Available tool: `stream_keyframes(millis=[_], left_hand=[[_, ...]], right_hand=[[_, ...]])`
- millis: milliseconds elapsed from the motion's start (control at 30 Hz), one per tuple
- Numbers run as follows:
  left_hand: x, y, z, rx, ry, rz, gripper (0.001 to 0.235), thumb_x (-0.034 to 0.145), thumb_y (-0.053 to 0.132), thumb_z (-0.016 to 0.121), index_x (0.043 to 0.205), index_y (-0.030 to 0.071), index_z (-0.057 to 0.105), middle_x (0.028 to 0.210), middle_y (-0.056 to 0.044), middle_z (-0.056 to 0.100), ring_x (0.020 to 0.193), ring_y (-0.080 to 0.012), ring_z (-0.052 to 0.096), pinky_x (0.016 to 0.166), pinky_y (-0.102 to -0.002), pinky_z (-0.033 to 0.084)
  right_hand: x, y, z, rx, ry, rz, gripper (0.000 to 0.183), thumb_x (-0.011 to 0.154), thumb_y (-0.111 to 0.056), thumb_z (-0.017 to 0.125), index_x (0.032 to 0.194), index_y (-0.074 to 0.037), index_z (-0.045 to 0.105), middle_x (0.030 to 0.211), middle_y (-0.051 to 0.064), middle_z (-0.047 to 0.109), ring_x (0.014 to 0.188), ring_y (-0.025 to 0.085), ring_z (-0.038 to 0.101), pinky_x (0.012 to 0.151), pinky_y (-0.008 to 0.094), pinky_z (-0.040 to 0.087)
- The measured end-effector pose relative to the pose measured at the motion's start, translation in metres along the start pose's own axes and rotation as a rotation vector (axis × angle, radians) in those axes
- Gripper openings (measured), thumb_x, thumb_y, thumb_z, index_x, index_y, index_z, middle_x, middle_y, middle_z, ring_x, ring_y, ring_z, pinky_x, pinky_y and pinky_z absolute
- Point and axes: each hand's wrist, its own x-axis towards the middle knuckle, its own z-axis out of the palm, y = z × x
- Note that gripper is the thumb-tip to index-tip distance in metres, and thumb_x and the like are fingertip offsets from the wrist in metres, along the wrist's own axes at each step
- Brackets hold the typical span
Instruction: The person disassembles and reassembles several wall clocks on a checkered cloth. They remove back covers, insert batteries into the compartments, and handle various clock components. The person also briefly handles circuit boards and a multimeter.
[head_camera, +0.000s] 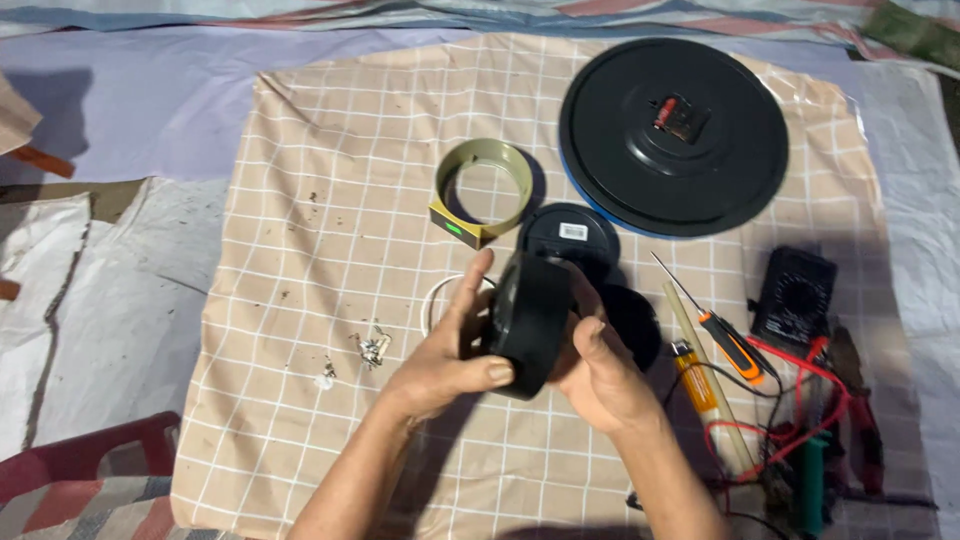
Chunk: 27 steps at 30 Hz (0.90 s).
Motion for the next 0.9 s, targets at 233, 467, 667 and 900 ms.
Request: stream_keyframes(millis=[233,467,667,900], left_hand=[[0.002,-0.033,0.017,-0.090,-0.060,-0.020,0.134,0.062,0.018,0.094,0.167,0.015,0.011,0.159,-0.033,0.029,0.145,-0.0465,0.033,0.116,-0.054,0.034],[-0.005,-0.048,0.019,-0.158,-0.129,0.027,0.132,0.064,0.031,0.094,0.167,0.012,0.013,0.162,-0.030,0.023,0.147,-0.0449,0.028,0.117,-0.055,0.032],[-0.014,-0.059,0.028,-0.204,-0.107,0.041,0.127,0.068,0.029,0.091,0.167,0.012,0.014,0.162,-0.026,0.026,0.148,-0.0428,0.029,0.117,-0.054,0.032],[-0.025,-0.054,0.048,-0.056,-0.027,0.011,0.126,0.067,0.022,0.092,0.166,0.008,0.014,0.165,-0.031,0.018,0.149,-0.0527,0.021,0.117,-0.060,0.028]], right_hand=[[-0.022,-0.020,-0.004,0.007,-0.034,-0.013,0.079,0.095,-0.051,0.066,0.157,-0.015,0.033,0.132,0.018,0.065,0.088,0.035,0.072,0.074,0.054,0.064],[-0.031,-0.026,0.004,-0.106,0.222,0.161,0.079,0.087,-0.024,0.068,0.158,-0.021,0.034,0.133,0.012,0.053,0.111,0.032,0.061,0.089,0.064,0.056],[-0.039,-0.025,0.007,-0.141,0.281,0.191,0.080,0.084,-0.020,0.065,0.158,-0.023,0.034,0.130,0.013,0.051,0.108,0.032,0.058,0.085,0.062,0.056],[-0.056,-0.011,-0.032,0.017,0.112,0.083,0.072,0.088,-0.026,0.069,0.154,-0.021,0.042,0.129,0.016,0.060,0.100,0.033,0.066,0.073,0.054,0.061]])
